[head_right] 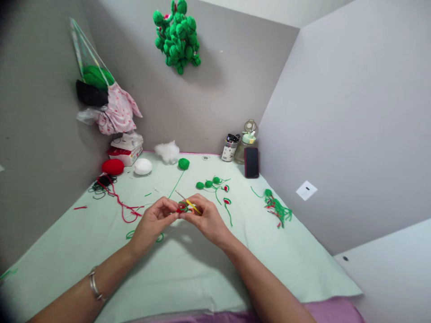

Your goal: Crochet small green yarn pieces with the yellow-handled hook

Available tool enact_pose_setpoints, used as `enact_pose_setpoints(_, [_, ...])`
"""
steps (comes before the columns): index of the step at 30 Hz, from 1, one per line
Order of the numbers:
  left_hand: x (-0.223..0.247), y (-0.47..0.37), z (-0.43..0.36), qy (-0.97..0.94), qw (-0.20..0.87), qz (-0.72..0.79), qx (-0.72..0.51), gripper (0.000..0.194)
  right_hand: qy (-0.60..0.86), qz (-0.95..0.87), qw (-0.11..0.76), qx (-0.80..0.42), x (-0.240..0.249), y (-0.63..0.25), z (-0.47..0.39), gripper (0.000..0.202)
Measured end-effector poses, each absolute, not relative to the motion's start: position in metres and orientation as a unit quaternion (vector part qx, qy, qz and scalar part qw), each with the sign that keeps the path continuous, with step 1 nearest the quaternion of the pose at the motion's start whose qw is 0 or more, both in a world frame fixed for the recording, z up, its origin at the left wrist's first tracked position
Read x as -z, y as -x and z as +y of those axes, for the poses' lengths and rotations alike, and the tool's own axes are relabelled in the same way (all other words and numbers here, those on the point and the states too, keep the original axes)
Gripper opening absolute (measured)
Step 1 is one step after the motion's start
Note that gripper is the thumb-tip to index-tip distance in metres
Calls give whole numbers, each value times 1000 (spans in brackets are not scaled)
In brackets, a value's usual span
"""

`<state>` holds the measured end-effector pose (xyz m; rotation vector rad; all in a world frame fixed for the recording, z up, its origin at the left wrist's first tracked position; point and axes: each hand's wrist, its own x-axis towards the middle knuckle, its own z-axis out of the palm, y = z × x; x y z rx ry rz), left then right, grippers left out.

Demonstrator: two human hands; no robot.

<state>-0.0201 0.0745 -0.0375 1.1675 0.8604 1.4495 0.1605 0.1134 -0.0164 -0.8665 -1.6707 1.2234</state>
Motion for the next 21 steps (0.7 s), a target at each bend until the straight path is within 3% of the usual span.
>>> enact_pose_setpoints(10, [42, 15, 71, -529, 456, 391, -599, 14, 380, -608, 433, -546, 17, -164, 119, 31])
enact_pose_setpoints(21, [35, 16, 70, -502, 497, 429, -563, 22, 386, -584, 430, -570, 14, -161, 116, 32])
